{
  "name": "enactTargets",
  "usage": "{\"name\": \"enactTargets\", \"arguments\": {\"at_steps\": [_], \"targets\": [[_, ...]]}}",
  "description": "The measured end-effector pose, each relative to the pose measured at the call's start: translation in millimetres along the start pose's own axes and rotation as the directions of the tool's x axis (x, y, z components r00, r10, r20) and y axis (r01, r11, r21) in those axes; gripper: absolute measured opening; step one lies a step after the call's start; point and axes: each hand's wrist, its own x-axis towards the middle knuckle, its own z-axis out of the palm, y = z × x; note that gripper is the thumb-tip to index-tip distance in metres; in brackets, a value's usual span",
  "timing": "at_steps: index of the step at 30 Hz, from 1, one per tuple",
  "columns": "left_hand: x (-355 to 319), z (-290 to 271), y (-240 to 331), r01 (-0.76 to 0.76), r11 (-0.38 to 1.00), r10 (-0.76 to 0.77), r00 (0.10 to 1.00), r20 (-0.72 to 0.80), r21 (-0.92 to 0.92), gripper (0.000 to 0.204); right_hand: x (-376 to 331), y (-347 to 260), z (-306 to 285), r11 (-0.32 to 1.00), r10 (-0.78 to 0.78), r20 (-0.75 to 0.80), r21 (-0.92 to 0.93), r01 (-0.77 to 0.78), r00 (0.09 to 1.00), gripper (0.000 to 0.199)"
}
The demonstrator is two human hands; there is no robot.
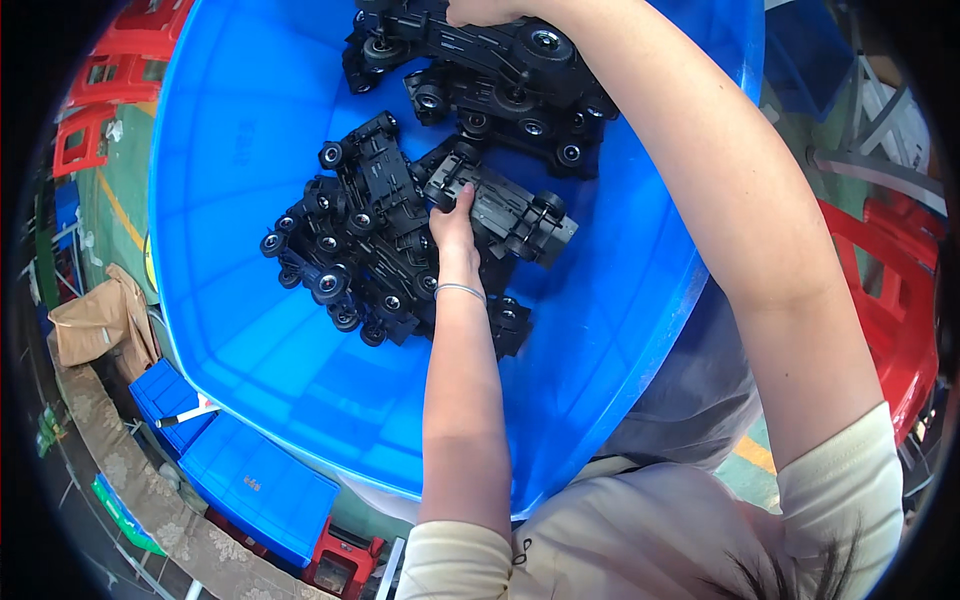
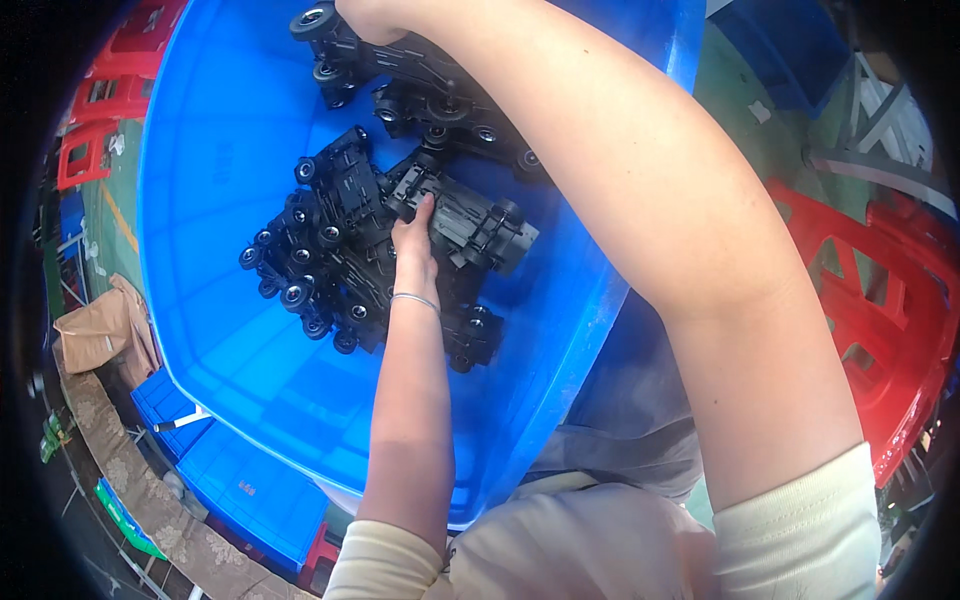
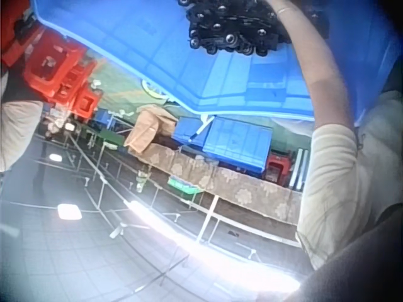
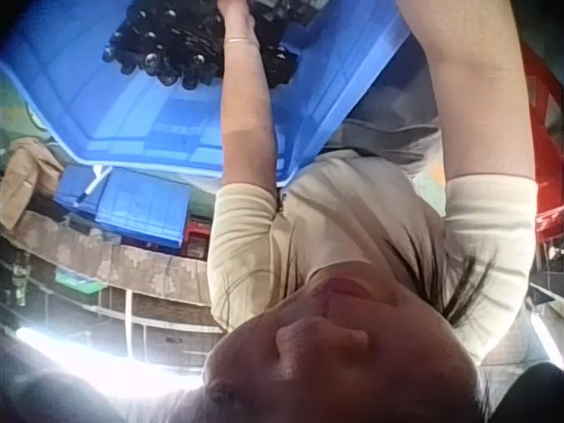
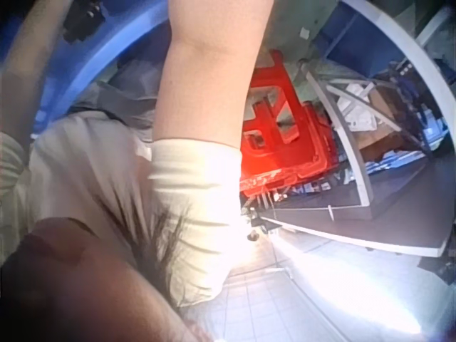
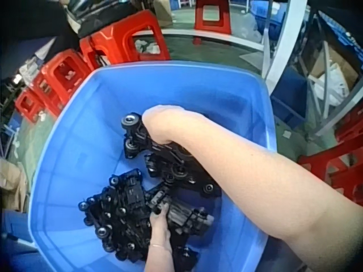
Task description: Inspecting and organizing plastic toy car chassis in a blue storage bin.
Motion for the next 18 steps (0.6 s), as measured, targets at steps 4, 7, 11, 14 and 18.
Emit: {"name": "enactTargets", "arguments": {"at_steps": [4, 7, 11, 14, 18], "targets": [[-6.1, -7.5, 2.7, 0.157, 0.983, -0.170, 0.973, 0.154, 0.090, 0.037, -2.2, -1.8, -4.1, 1.000, 0.009, 0.028, 0.006, -0.010, 1.000, 0.021], [3.3, -29.8, -9.1, 0.258, 0.965, -0.258, 0.919, 0.297, 0.041, 0.036, 2.6, -7.0, 2.2, 0.999, 0.040, 0.055, -0.003, -0.040, 0.998, 0.022], [-7.0, -44.8, 6.4, 0.178, 0.974, -0.217, 0.913, 0.345, 0.142, 0.037, 0.0, -10.3, -0.3, 1.000, 0.017, 0.033, -0.016, -0.017, 0.999, 0.022], [-26.5, -50.3, 22.7, 0.123, 0.977, -0.186, 0.889, 0.419, 0.173, 0.036, 1.0, -6.0, 2.1, 0.999, 0.032, 0.032, -0.010, -0.032, 0.999, 0.022], [-40.0, -62.9, 44.7, 0.013, 0.980, -0.108, 0.871, 0.479, 0.197, 0.036, 3.9, -5.3, 5.9, 1.000, -0.015, 0.048, 0.000, 0.015, 0.999, 0.022]]}}
